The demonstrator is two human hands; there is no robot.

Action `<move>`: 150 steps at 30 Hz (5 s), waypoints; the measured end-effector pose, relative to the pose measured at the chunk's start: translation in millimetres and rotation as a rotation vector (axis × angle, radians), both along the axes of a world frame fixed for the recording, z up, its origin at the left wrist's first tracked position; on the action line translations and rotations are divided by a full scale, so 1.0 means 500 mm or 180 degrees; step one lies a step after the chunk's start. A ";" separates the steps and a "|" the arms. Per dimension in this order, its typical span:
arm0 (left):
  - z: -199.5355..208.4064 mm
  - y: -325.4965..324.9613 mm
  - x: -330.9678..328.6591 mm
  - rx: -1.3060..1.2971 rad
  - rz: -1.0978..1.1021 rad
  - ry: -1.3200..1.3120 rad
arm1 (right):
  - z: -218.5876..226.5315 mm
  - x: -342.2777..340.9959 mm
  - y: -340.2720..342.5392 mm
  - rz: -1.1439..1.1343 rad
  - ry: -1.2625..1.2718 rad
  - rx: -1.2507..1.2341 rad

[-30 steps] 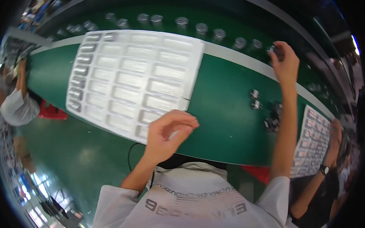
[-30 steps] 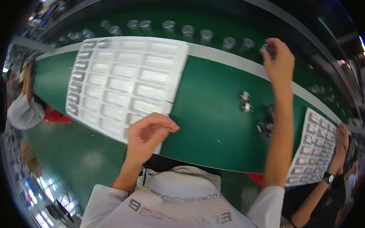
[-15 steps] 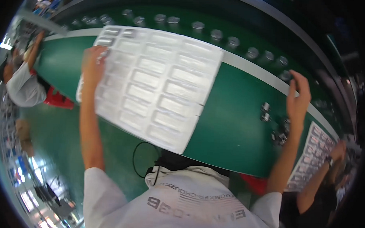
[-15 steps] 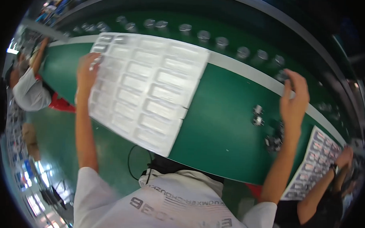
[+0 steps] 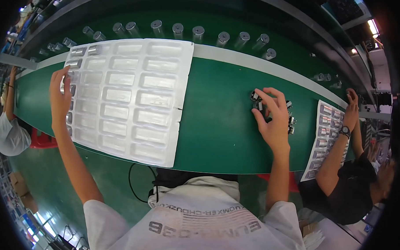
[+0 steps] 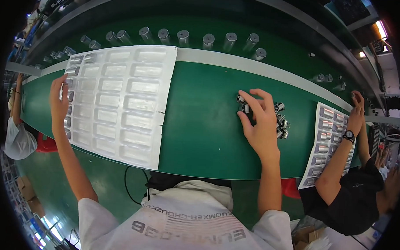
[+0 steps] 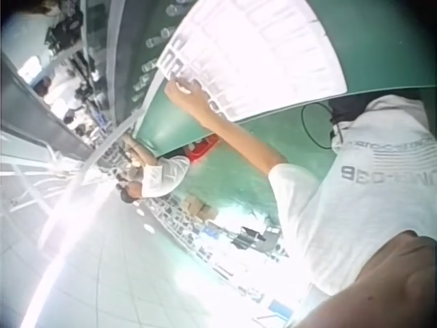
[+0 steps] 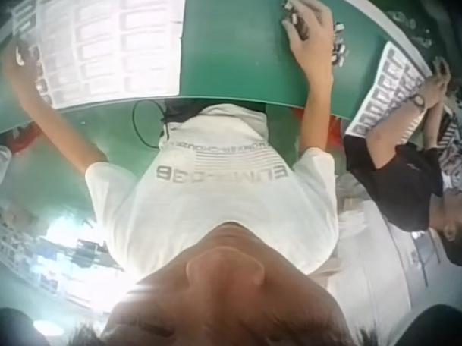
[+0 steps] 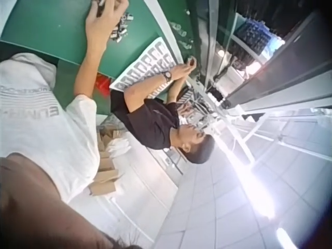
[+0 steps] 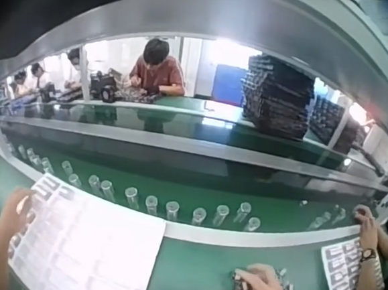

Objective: The person assembles small cylindrical components by hand on a manual assembly line, placing them into an assembly tray.

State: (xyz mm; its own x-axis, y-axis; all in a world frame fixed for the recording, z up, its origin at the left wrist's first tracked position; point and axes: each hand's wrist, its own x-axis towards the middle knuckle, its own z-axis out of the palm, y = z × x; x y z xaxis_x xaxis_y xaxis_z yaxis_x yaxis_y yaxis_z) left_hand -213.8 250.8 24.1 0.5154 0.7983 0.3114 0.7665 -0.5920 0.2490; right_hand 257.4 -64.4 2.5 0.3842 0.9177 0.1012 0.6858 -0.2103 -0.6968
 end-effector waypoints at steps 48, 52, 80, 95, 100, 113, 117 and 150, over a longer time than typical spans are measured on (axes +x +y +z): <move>-0.065 -0.519 0.419 -0.4359 -0.0685 -0.4184 | 0.015 -0.167 -0.032 0.0675 0.2107 0.0917; -0.064 -0.522 0.421 -0.3597 -0.0846 -0.3998 | 0.002 -0.165 -0.030 0.0684 0.2120 0.1182; -0.006 -0.428 0.329 -0.3216 -0.0262 -0.3515 | -0.013 0.212 0.174 -0.0878 -0.0930 0.1031; -0.062 0.130 -0.116 0.0313 0.0785 -0.0154 | 0.026 0.047 0.097 0.0453 -0.1182 0.0192; -0.059 0.121 -0.056 -0.0154 0.1049 0.0102 | 0.000 0.000 0.042 0.0421 -0.0688 -0.0304; -0.007 -0.393 0.309 -0.3485 -0.0309 -0.4014 | -0.039 -0.076 0.007 0.0272 0.2875 0.1260; -0.018 -0.480 0.396 -0.4965 -0.0194 -0.4601 | -0.041 -0.096 0.001 0.0351 0.3031 0.1358; -0.073 -0.527 0.439 -0.3217 -0.0742 -0.4147 | 0.002 -0.186 -0.021 0.0387 0.2075 0.1246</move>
State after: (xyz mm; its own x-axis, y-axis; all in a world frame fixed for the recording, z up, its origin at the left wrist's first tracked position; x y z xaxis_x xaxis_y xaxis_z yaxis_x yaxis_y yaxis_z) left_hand 5.9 -12.6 -12.6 0.4717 0.8809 0.0400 -0.3242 0.1311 0.9368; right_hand 164.5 -75.1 3.3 0.3762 0.9012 0.2150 0.1134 0.1856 -0.9761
